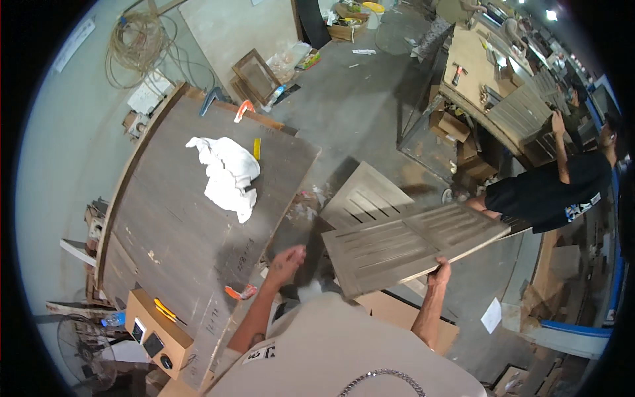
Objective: The person picks up a louvered wood panel from a work table, turns it over, places it onto a stack on the floor, and repeats the action with several other panels.
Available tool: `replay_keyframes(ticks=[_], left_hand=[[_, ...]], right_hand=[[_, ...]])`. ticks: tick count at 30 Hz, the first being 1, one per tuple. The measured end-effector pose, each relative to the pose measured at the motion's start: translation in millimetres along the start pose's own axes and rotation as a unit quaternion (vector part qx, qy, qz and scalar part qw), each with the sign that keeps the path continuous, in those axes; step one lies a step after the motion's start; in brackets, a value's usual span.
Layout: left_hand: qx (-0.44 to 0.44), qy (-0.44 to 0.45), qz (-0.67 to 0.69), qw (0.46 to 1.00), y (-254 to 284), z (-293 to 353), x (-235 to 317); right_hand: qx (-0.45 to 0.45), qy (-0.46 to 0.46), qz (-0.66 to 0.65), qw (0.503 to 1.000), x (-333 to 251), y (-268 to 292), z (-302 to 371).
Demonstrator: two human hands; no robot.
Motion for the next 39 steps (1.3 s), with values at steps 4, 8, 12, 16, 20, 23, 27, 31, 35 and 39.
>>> replay_keyframes(ticks=[4, 8, 12, 16, 20, 23, 27, 31, 35, 39], left_hand=[[-0.016, -0.102, -0.062, 0.993, 4, -16, 33], [-0.031, -0.111, -0.144, 0.983, 17, -37, 11], [-0.055, -0.073, -0.098, 0.991, 14, -19, -13], [-0.010, -0.021, 0.058, 0.998, 68, 67, -19], [0.130, 0.041, 0.097, 0.986, 168, 163, -38], [0.327, 0.059, 0.097, 0.938, 207, 163, -130], [0.464, 0.102, 0.136, 0.870, 254, 237, -169], [0.509, 0.140, 0.174, 0.831, 283, 288, -167], [0.661, 0.160, 0.135, 0.720, 312, 273, -214], [0.644, 0.217, 0.163, 0.715, 326, 275, -216]], right_hand=[[-0.077, -0.028, 0.096, 0.992, -81, -29, 3], [-0.130, 0.014, 0.155, 0.979, -127, -149, 85], [-0.232, 0.023, 0.192, 0.953, -143, -219, 172], [-0.375, -0.021, 0.216, 0.901, -92, -296, 263], [-0.430, 0.028, 0.306, 0.849, -9, -364, 246], [-0.477, -0.078, 0.324, 0.813, 79, -432, 295], [-0.573, -0.102, 0.473, 0.661, 189, -478, 331], [-0.564, -0.019, 0.550, 0.615, 307, -477, 352], [-0.574, 0.089, 0.628, 0.518, 394, -498, 348], [-0.567, 0.195, 0.636, 0.485, 453, -509, 345]])
Point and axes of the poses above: each hand's wrist, its own z-axis away from the middle knuckle, its own y-axis out of the back of the hand, x = y × z, the point moved 3 cm from there along -z, towards the middle knuckle, and after that the axes turned 7 degrees about -z, right-handed, at the moved point
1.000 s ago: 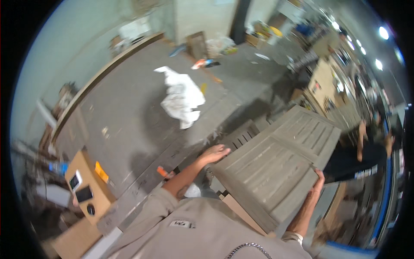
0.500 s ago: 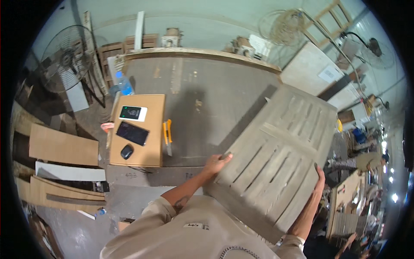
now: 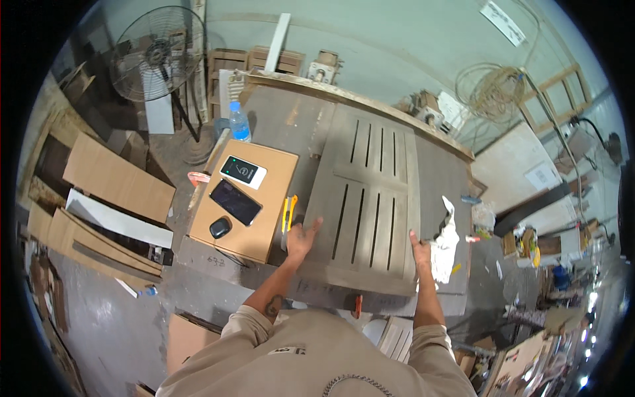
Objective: The person picks up a louvered wood panel from a work table, turns it over, places it onto a stack on the floor, and repeats the action with several other panels.
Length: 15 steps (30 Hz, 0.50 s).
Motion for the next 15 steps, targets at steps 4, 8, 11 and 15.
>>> replay_keyframes(ticks=[4, 8, 11, 15], left_hand=[[-0.005, 0.022, -0.026, 0.999, -15, -18, -3], [-0.035, 0.003, -0.034, 0.999, -28, -18, -5], [0.094, -0.179, -0.181, 0.962, -33, -3, 5], [0.089, -0.269, -0.291, 0.914, -49, -11, 17]], right_hand=[[-0.022, 0.022, 0.030, 0.999, 18, -27, -24], [-0.085, -0.005, 0.133, 0.987, 1, -35, -39], [-0.082, 0.078, 0.128, 0.985, 0, -37, -48], [-0.058, 0.162, 0.110, 0.979, 20, -62, -51]])
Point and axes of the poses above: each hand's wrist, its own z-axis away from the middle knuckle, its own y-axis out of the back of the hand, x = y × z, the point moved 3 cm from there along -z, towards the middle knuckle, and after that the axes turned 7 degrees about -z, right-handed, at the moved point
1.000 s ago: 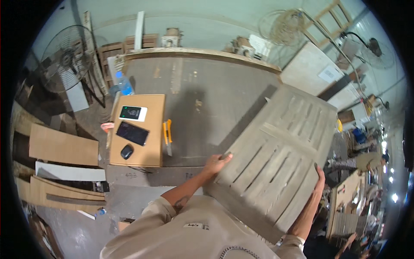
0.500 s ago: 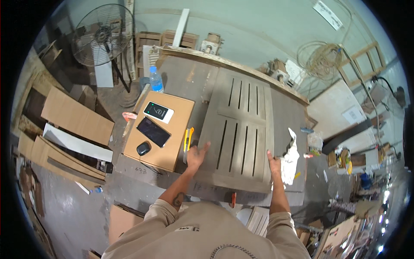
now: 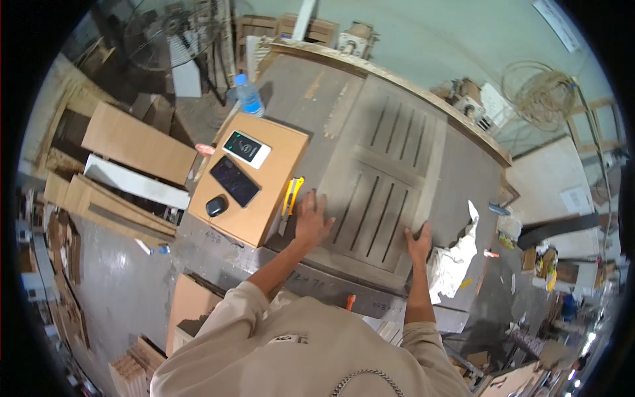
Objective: The person picks up a louvered wood panel from a work table, turns it over, places it onto a stack on the floor, and repeats the action with several other panels.
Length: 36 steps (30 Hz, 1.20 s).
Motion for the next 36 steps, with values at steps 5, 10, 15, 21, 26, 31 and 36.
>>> replay_keyframes(ticks=[5, 10, 15, 21, 26, 31, 36], left_hand=[[-0.026, -0.045, 0.009, 0.999, -24, 2, -17], [-0.044, -0.059, 0.015, 0.997, -29, 19, -29], [-0.082, -0.043, 0.067, 0.993, -31, 24, -36], [-0.079, -0.047, 0.070, 0.993, -40, 17, -34], [-0.121, -0.017, 0.100, 0.988, -20, -20, -27], [-0.077, 0.005, 0.122, 0.990, -28, -96, -33], [-0.055, -0.016, 0.090, 0.994, -42, -107, -22]], right_hand=[[0.002, -0.009, 0.011, 1.000, -2, -15, 11], [-0.003, -0.019, 0.008, 1.000, -8, -22, 23], [-0.015, -0.054, 0.002, 0.998, -24, -19, 35], [-0.009, -0.020, 0.035, 0.999, -6, -22, 34], [-0.007, -0.033, 0.041, 0.999, -14, -28, 34], [-0.029, -0.048, 0.063, 0.996, -27, -34, -12], [0.032, -0.046, 0.050, 0.997, -8, -34, -61]])
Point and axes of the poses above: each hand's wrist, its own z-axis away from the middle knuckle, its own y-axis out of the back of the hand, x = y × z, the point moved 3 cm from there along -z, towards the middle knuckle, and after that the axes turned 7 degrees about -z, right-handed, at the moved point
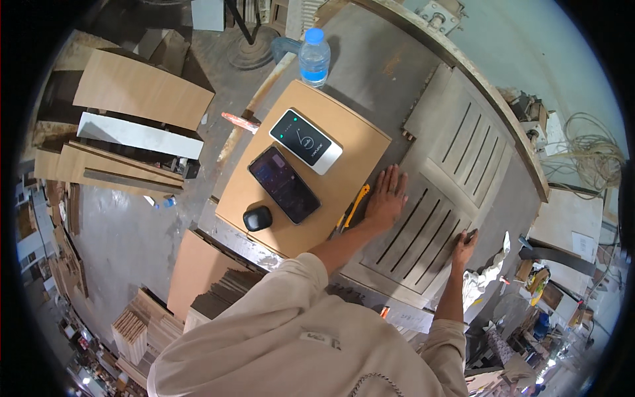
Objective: The person picks up a louvered wood panel from a work table, turns it over, places it onto a stack on the floor, and repeats the action with several other panels.
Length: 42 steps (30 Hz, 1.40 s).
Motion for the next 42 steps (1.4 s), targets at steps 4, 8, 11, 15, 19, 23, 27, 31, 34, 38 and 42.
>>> replay_keyframes(ticks=[4, 8, 11, 15, 19, 23, 27, 31, 34, 38, 42], left_hand=[[-0.010, 0.005, -0.007, 1.000, -2, -1, -7], [-0.011, 0.005, -0.008, 1.000, -1, 3, -7], [-0.016, 0.005, 0.008, 1.000, 0, 0, -7], [-0.010, 0.010, 0.048, 0.999, 7, 4, -10], [0.000, 0.012, 0.057, 0.998, 7, 5, -12], [-0.008, 0.005, 0.022, 1.000, 10, 7, -14], [-0.023, -0.002, -0.007, 1.000, 3, -1, -5], [-0.009, 0.001, 0.040, 0.999, -5, 0, -2], [-0.053, 0.019, -0.013, 0.998, -1, -5, -4], [-0.022, 0.040, -0.036, 0.998, 13, -64, 17], [0.056, 0.066, -0.030, 0.996, 14, -153, 9]], right_hand=[[0.008, -0.003, -0.019, 1.000, -9, -8, 2], [0.013, 0.010, 0.004, 1.000, -11, -13, 6], [0.022, 0.044, 0.021, 0.999, -4, -16, 3], [0.021, 0.067, 0.025, 0.997, 1, -17, 2], [0.014, 0.061, 0.017, 0.998, 4, -16, -1], [-0.005, 0.030, 0.009, 0.999, -4, -18, 1], [0.009, 0.034, 0.021, 0.999, -1, -11, -6], [0.000, -0.018, -0.021, 1.000, -14, -3, -17], [-0.004, -0.004, -0.097, 0.995, -35, -12, -57], [0.029, 0.019, -0.089, 0.995, -54, -14, -120], [0.057, 0.011, -0.018, 0.998, -65, -25, -134]])
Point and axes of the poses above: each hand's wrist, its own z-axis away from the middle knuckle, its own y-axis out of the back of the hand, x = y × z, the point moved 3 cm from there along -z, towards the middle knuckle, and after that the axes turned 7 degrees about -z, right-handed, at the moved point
